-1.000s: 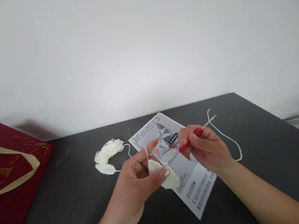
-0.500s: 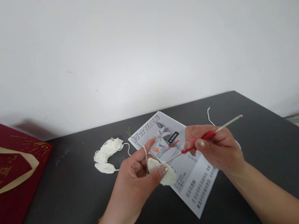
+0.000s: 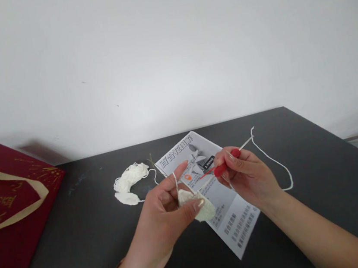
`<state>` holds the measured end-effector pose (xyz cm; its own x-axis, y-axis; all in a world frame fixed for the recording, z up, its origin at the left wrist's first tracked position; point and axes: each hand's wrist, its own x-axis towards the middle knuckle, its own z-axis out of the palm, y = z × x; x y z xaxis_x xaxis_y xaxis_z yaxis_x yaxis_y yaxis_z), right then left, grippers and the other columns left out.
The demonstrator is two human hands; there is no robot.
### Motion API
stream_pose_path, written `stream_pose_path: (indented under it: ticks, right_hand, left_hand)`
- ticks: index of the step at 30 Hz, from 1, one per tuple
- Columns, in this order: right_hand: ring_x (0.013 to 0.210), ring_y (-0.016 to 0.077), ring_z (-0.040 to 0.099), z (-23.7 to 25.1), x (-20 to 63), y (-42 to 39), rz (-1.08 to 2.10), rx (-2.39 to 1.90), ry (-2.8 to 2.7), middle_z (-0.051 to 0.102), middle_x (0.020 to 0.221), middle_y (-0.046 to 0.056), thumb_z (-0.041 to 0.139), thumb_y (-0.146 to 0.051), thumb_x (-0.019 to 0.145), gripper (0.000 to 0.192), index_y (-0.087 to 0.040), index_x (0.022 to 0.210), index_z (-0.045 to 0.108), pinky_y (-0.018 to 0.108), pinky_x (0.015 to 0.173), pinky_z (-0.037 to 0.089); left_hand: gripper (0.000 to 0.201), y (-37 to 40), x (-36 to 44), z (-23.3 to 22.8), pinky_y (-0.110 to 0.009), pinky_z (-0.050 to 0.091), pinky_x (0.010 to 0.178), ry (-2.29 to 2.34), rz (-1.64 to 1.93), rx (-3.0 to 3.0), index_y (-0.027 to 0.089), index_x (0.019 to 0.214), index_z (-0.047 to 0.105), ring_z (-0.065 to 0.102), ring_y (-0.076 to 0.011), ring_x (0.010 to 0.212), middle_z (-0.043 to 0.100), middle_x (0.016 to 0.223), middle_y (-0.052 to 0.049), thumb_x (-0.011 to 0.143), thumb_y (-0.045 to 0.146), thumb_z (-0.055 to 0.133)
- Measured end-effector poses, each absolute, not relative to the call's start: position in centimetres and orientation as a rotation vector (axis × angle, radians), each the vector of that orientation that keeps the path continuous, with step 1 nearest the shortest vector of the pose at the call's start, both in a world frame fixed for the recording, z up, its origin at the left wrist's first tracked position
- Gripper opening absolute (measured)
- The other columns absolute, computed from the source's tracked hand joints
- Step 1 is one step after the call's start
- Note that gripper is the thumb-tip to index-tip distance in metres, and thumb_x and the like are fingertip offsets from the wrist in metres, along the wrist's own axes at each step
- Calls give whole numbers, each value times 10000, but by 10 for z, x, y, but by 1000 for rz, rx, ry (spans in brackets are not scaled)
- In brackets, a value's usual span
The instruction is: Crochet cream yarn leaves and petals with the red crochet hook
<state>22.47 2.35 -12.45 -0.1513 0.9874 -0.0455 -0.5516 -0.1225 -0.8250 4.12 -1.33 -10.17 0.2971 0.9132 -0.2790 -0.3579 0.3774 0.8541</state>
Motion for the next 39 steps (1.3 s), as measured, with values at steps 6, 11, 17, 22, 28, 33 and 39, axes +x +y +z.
stream_pose_path:
  ticks: [6, 11, 17, 22, 28, 33, 39]
  right_hand:
    - [430, 54, 463, -123, 226, 24, 1629, -730, -790, 599, 530, -13, 784, -343, 718, 228, -141, 642, 711, 160, 405, 365]
    - [429, 62, 451, -125, 227, 25, 1629, -705, -832, 584, 522, -16, 773, -352, 734, 234, -146, 647, 708, 175, 399, 343]
    - [461, 87, 483, -121, 233, 25, 1562, -666, -947, 629, 565, 7, 767, -338, 751, 205, -156, 665, 730, 220, 441, 348]
    - [501, 108, 483, -119, 241, 22, 1408, -621, -1146, 641, 610, 14, 725, -307, 801, 137, -196, 727, 753, 245, 469, 364]
    - [610, 135, 563, -115, 246, 13, 1159, -633, -1419, 658, 685, 19, 652, -257, 870, 120, -205, 832, 754, 261, 535, 432]
    - [638, 148, 604, -105, 240, 0, 707, -628, -1760, 678, 725, 38, 620, -124, 851, 117, -161, 914, 711, 269, 559, 480]
    - [606, 166, 623, -111, 226, -8, 25, -502, -2122, 724, 714, 93, 593, -128, 873, 110, -65, 905, 677, 301, 548, 523]
  left_hand:
    - [610, -14, 41, -102, -294, 553, 792, 887, 976, 757, 216, 1276, 597, 717, -214, 912, 774, 990, -68, 705, 141, 798]
    - [590, -14, 41, -103, -287, 552, 796, 885, 979, 760, 252, 1252, 622, 718, -204, 909, 778, 971, -49, 704, 125, 799]
    - [565, -14, 40, -104, -270, 555, 788, 878, 980, 756, 257, 1225, 643, 721, -182, 883, 782, 960, -39, 701, 116, 800]
    - [595, -14, 40, -104, -297, 555, 798, 905, 978, 772, 257, 1255, 623, 717, -222, 932, 779, 986, -55, 701, 127, 799]
    - [630, -12, 42, -109, -345, 552, 822, 977, 1002, 802, 223, 1291, 589, 696, -269, 998, 766, 1032, -96, 700, 144, 794]
    - [665, -8, 45, -114, -311, 555, 800, 1068, 1075, 891, 185, 1330, 547, 707, -212, 909, 763, 1036, -79, 708, 170, 781]
    - [650, -6, 52, -127, -343, 505, 896, 1185, 1228, 981, 173, 1352, 526, 674, -216, 975, 754, 1037, -60, 740, 198, 745]
